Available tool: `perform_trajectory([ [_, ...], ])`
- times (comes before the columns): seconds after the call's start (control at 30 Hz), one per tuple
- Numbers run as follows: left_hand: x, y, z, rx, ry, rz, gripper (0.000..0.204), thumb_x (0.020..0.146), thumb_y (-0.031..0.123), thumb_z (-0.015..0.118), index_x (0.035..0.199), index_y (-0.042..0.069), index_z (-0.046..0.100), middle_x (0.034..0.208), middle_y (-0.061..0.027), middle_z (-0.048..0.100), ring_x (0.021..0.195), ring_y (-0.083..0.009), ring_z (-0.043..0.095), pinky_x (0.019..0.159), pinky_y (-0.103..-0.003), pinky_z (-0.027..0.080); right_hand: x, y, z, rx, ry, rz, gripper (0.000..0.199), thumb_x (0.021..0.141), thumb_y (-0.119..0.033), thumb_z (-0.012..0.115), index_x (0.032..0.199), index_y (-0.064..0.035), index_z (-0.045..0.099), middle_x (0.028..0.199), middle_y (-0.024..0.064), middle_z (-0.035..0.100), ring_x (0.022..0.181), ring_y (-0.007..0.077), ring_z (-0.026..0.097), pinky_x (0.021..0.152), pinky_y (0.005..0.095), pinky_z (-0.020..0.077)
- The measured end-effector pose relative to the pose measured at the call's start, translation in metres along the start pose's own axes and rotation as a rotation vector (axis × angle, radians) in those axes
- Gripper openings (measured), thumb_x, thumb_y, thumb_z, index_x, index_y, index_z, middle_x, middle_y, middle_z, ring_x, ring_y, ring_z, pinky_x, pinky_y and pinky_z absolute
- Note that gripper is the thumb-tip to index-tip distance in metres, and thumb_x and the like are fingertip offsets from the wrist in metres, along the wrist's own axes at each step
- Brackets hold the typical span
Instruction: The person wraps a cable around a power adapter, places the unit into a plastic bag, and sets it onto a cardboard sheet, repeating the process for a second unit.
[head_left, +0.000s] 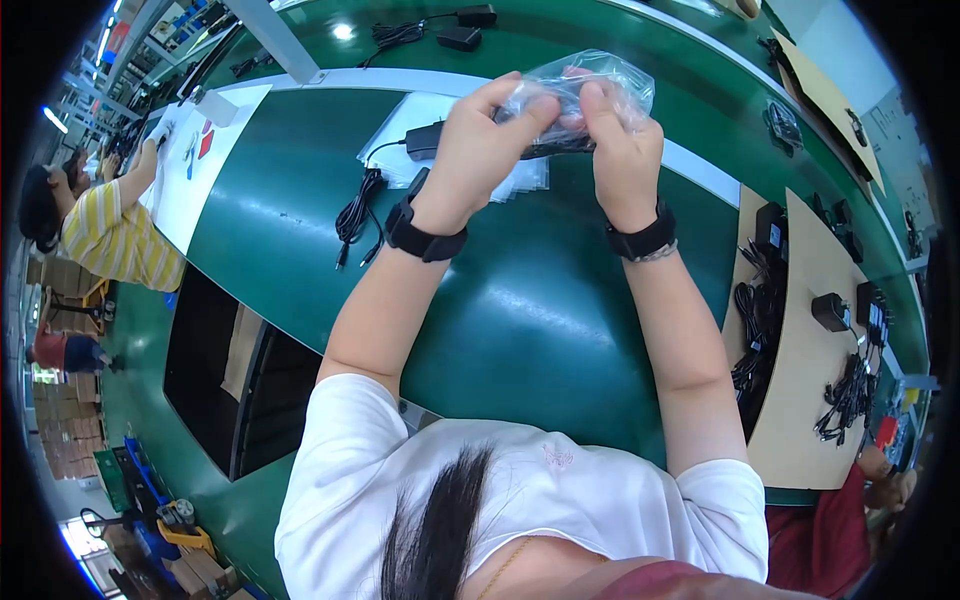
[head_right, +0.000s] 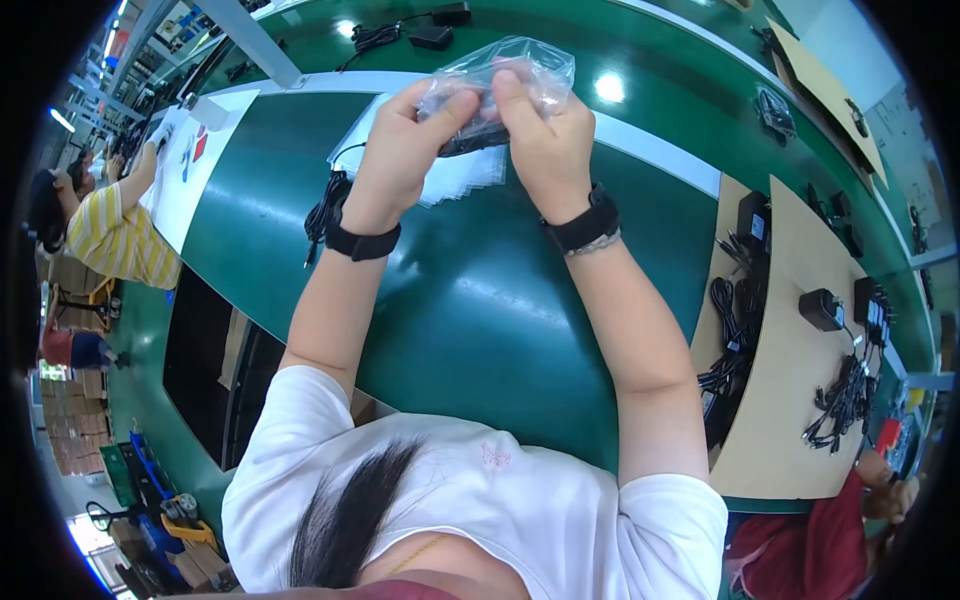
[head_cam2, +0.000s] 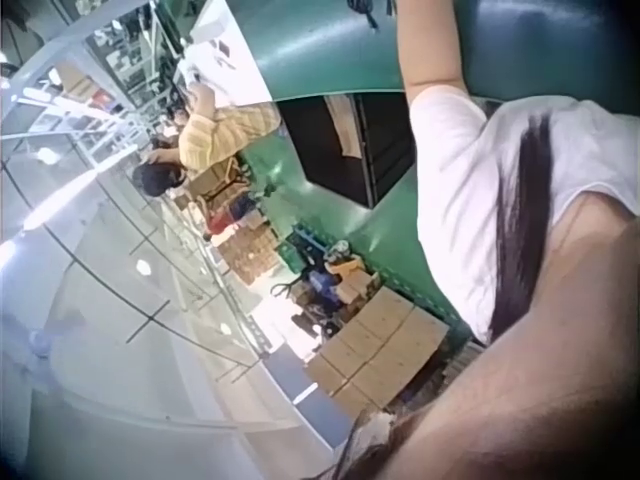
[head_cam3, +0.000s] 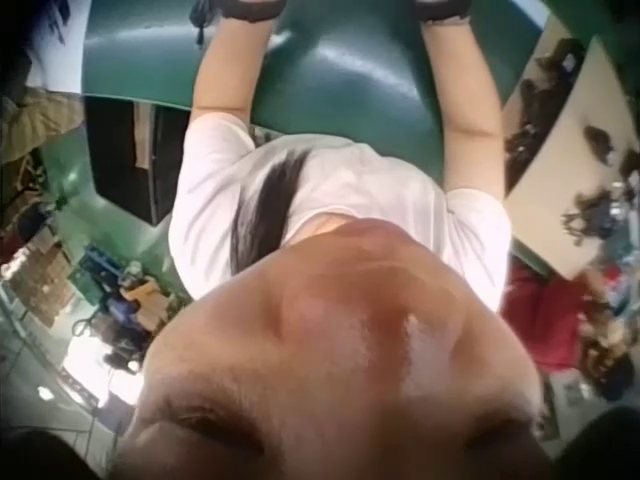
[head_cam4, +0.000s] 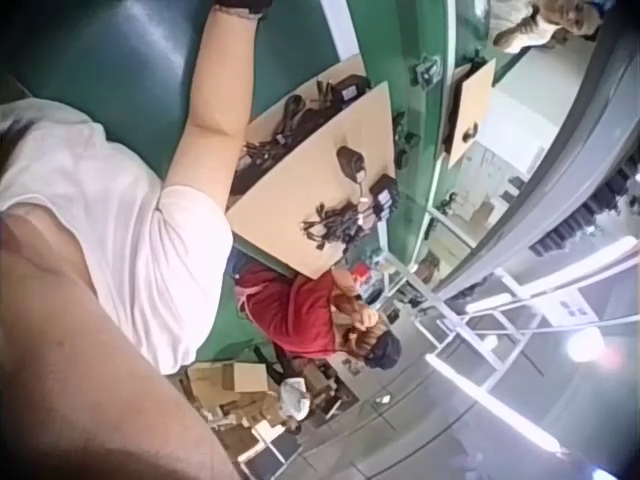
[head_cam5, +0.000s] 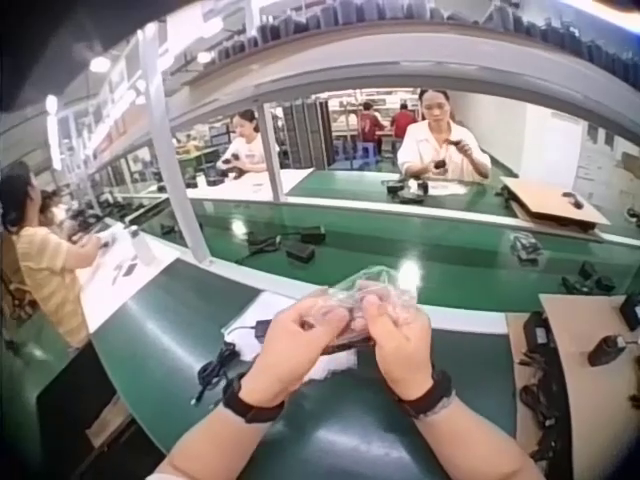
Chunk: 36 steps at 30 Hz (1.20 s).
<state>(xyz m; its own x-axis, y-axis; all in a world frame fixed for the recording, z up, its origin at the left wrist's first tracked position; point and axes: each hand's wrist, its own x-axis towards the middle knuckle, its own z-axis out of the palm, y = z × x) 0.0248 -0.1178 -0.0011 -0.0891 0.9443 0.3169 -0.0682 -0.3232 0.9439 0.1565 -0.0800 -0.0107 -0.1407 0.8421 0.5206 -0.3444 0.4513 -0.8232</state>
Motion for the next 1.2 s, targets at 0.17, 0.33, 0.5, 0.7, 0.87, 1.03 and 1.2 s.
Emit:
perform_trajectory([
  [0.17, 0.002, -0.004, -0.006, -0.334, 0.237, 0.045, 0.015, 0.082, 0.009, 0.059, 0.092, -0.003, 0.06, 0.081, -0.0049, 0.061, 0.068, -0.0075, 0.055, 0.059, -0.022, 0.045, -0.002, -0.003, 0.004, -0.143, -0.152, -0.085, 0.04, 0.091, -0.031, 0.048, 0.113, 0.0008, 0.054, 0.092, 0.0091, 0.063, 0.077, 0.0098, 0.057, 0.071, 0.0207, 0.0446],
  [0.33, 0.003, -0.008, -0.027, -0.201, 0.28, 0.043, 0.012, 0.081, 0.011, 0.06, 0.079, -0.001, 0.057, 0.074, -0.0025, 0.058, 0.063, -0.0065, 0.051, 0.056, -0.022, 0.042, 0.008, -0.004, 0.009, -0.008, -0.298, 0.208, 0.039, 0.089, -0.027, 0.05, 0.112, 0.0039, 0.055, 0.09, 0.0107, 0.064, 0.079, 0.0113, 0.058, 0.075, 0.0226, 0.0445],
  [0.5, 0.01, -0.016, -0.034, 0.059, 0.284, 0.035, 0.014, 0.078, 0.01, 0.06, 0.075, 0.001, 0.051, 0.068, -0.0011, 0.053, 0.059, -0.0047, 0.047, 0.052, -0.021, 0.039, 0.012, 0.005, 0.014, 0.17, -0.211, 0.335, 0.028, 0.083, -0.016, 0.059, 0.1, 0.0057, 0.06, 0.089, 0.009, 0.063, 0.079, 0.0117, 0.058, 0.074, 0.0233, 0.0448],
  [0.7, 0.017, -0.02, -0.043, 0.075, 0.321, 0.148, 0.019, 0.078, 0.007, 0.061, 0.084, 0.001, 0.044, 0.066, -0.0023, 0.053, 0.057, -0.004, 0.046, 0.049, -0.019, 0.038, 0.02, 0.009, 0.021, 0.126, -0.154, 0.419, 0.022, 0.077, -0.008, 0.065, 0.094, 0.0045, 0.059, 0.084, 0.0066, 0.062, 0.077, 0.0114, 0.058, 0.07, 0.023, 0.0454],
  [0.87, 0.02, -0.015, -0.045, 0.127, 0.334, 0.215, 0.015, 0.079, 0.005, 0.061, 0.083, 0.002, 0.046, 0.066, -0.003, 0.056, 0.054, -0.004, 0.051, 0.046, -0.017, 0.039, 0.029, 0.02, 0.016, 0.113, -0.055, 0.474, 0.043, 0.081, -0.012, 0.061, 0.116, 0.0038, 0.043, 0.102, 0.0093, 0.056, 0.08, 0.0123, 0.058, 0.074, 0.0238, 0.0456],
  [1.03, 0.023, -0.015, -0.045, 0.055, 0.31, 0.188, 0.016, 0.079, 0.007, 0.06, 0.086, 0.0, 0.048, 0.066, -0.0043, 0.058, 0.056, -0.0037, 0.05, 0.046, -0.019, 0.038, 0.037, 0.022, 0.008, 0.403, -0.333, 0.68, 0.051, 0.084, -0.02, 0.058, 0.126, -0.0011, 0.036, 0.108, 0.0099, 0.054, 0.084, 0.0143, 0.059, 0.071, 0.0275, 0.0502],
  [1.2, 0.033, -0.02, -0.067, 0.27, 0.274, 0.075, 0.034, 0.085, 0.016, 0.056, 0.113, -0.002, 0.048, 0.077, -0.0089, 0.063, 0.069, -0.0084, 0.056, 0.059, -0.022, 0.044, 0.06, 0.039, 0.007, 0.354, -0.543, 0.697, 0.04, 0.081, -0.013, 0.059, 0.118, -0.0027, 0.05, 0.106, 0.0076, 0.057, 0.088, 0.0148, 0.059, 0.067, 0.0342, 0.0544],
])
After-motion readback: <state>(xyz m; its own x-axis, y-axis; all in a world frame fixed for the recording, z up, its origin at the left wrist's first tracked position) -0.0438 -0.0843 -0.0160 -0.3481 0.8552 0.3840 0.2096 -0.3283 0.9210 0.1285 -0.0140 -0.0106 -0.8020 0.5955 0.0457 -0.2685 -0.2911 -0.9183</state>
